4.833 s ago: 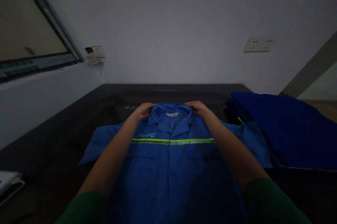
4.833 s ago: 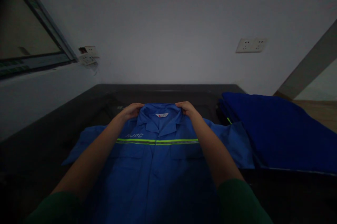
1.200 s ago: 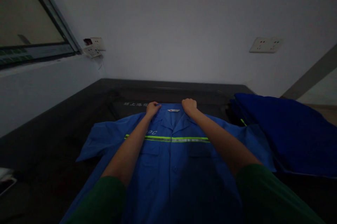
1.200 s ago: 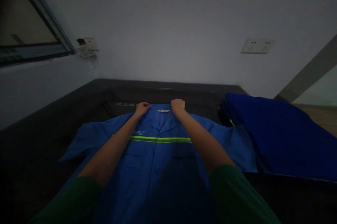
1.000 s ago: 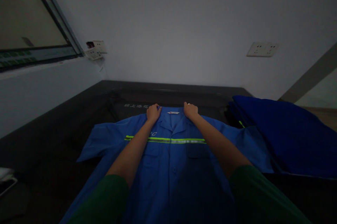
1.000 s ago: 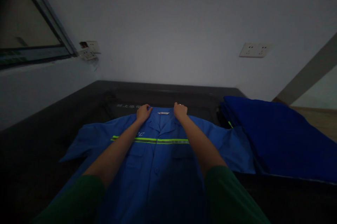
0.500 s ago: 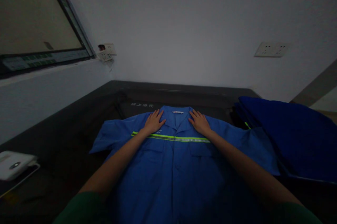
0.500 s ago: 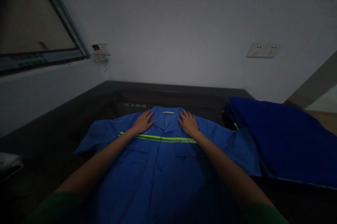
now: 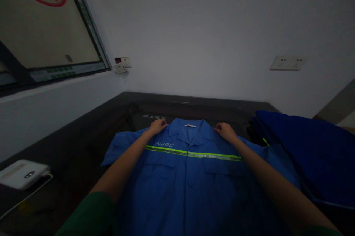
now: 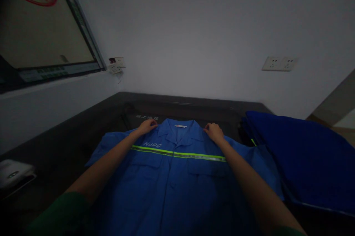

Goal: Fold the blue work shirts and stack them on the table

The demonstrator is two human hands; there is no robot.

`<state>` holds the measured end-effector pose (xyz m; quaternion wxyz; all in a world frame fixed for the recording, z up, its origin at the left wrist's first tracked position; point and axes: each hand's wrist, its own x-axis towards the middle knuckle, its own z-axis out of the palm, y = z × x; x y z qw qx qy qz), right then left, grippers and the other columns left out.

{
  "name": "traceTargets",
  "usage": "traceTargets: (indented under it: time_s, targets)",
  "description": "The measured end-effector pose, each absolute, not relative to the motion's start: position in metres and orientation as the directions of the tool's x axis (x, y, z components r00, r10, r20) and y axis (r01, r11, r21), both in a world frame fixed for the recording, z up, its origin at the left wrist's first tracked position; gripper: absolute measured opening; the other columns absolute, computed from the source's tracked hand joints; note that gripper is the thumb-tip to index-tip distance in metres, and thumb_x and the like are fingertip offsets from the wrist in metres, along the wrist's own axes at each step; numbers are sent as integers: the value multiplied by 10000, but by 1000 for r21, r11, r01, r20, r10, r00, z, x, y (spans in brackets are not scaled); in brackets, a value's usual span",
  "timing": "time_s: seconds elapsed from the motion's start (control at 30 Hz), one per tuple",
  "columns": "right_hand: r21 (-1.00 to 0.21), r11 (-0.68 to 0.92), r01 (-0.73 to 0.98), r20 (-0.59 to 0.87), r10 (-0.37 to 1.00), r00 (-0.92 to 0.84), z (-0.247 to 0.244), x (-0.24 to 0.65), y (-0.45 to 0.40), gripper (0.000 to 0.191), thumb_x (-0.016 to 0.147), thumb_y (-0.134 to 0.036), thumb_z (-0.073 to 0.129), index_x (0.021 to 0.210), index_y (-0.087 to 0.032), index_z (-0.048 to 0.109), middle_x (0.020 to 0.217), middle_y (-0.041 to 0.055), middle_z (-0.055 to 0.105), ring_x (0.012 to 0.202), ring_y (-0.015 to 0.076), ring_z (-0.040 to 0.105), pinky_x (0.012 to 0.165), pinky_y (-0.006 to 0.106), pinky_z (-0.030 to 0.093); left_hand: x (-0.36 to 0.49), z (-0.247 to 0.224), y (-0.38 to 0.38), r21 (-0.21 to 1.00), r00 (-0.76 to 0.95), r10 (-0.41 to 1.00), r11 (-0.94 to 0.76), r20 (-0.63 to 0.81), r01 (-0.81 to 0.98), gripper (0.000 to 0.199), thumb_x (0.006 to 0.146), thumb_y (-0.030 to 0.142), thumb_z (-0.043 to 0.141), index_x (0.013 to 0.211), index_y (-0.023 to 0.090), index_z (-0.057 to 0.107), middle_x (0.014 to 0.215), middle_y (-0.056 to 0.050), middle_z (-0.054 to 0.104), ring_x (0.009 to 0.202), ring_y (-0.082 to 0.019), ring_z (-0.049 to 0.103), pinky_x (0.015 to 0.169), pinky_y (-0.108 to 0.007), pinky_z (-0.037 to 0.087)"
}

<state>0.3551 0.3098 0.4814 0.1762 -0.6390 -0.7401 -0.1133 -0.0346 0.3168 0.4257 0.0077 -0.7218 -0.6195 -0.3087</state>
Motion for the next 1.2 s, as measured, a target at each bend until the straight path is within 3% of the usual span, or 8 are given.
traceTargets:
  time_s: [0.1,0.27,0.67,0.97,1.1,1.2]
  targets:
    - [-59,140,988,375,921,-108,481,352,313,156,899,-293,571,926,-172,667,982,78,696,920,181,650,749,238,441,-35,429,324,336,136,878,-313,458,888,162,866,296,594,910,175,693,988,-71,709,955,-211,647,849,-281,479]
    - [-19,68,998,386,921,-55,475,344,314,197,963,-291,455,1061,-172,577,953,102,697,878,216,664,684,270,427,-33,424,334,306,129,850,-320,510,897,183,923,276,504,1003,193,646,1052,-67,691,993,-208,632,857,-282,457]
    - [169,17,985,522,846,-104,492,327,349,216,971,-209,393,1118,-125,528,1154,169,623,1123,260,544,867,332,395,-8,426,365,303,-76,785,-146,615,942,234,963,280,402,1089,196,581,1127,-130,626,1130,-273,541,952,-423,364]
    - [156,67,986,546,826,-142,490,342,334,287,970,-331,424,1150,-159,567,1178,123,613,1097,246,553,841,324,433,-85,429,345,387,-230,840,27,491,922,296,949,371,408,1145,234,582,1147,-95,634,1084,-242,588,862,-348,460]
    - [195,73,978,493,855,-162,504,381,310,274,941,-289,454,1129,-184,623,1154,118,637,1067,261,581,817,347,456,-158,422,309,397,-343,847,174,407,901,253,898,367,486,1026,199,625,1110,-125,648,1051,-255,613,864,-331,471]
    - [238,38,970,469,870,-149,512,423,288,222,884,-248,508,1009,-193,683,1070,133,675,1012,294,610,779,391,466,-193,410,283,411,-400,846,244,353,879,306,867,450,515,929,174,630,1042,-143,669,989,-249,640,852,-314,482]
